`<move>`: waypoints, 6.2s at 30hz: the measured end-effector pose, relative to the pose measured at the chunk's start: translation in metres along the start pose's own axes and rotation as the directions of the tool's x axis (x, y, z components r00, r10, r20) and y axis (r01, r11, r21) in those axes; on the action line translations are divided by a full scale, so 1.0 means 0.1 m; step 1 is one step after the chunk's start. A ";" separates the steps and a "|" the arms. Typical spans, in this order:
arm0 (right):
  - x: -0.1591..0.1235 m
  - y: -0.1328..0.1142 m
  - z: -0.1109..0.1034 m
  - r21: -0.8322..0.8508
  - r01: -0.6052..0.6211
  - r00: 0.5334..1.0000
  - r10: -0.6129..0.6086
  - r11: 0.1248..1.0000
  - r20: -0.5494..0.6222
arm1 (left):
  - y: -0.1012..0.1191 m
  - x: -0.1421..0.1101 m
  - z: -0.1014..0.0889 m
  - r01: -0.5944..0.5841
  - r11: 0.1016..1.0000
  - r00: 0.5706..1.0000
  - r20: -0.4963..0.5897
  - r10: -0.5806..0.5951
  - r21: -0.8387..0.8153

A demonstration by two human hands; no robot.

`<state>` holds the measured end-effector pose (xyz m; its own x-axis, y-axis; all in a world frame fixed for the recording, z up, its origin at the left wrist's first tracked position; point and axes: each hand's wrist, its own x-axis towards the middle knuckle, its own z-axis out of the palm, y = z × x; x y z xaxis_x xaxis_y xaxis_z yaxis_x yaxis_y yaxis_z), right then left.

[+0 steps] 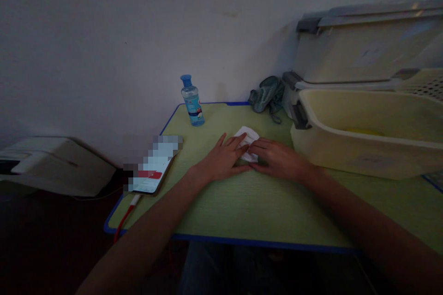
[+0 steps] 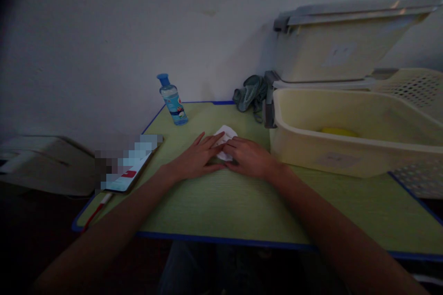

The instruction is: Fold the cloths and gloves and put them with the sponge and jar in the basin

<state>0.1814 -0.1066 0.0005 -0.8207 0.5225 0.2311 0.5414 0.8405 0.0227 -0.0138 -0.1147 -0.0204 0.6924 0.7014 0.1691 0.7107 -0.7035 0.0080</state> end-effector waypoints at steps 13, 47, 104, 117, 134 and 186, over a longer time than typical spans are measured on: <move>-0.01 0.06 0.00 0.099 -0.252 0.968 0.251 0.963 0.019 | -0.07 0.05 0.01 -0.081 0.996 0.989 -0.131 0.076 -0.038; 0.03 0.12 -0.01 0.462 -0.453 0.871 0.489 0.763 0.047 | -0.18 0.12 -0.07 0.182 0.668 0.957 -0.025 -0.288 -0.721; 0.08 0.05 0.18 0.473 -0.341 0.891 0.440 0.812 -0.112 | -0.08 0.15 0.16 0.121 0.825 0.943 -0.197 -0.270 -0.553; 0.17 0.08 0.27 0.869 -0.319 0.752 0.659 0.378 -0.010 | -0.10 0.22 0.09 0.113 0.118 0.780 0.014 -0.625 -0.987; 0.20 -0.04 0.26 0.972 -0.106 0.714 0.696 0.211 -0.073 | -0.14 0.24 -0.01 0.067 0.051 0.734 0.015 -0.679 -0.996; 0.16 -0.16 0.33 0.995 -0.089 0.809 0.579 -0.054 0.104 | 0.03 0.26 0.09 0.008 -0.277 0.680 0.208 -0.703 -0.961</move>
<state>0.1535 -0.1072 -0.0285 -0.3691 0.9241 0.0991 -0.1374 0.0512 -0.9892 0.0074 -0.0974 -0.0249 -0.0029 0.9954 -0.0957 -0.3114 0.0900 0.9460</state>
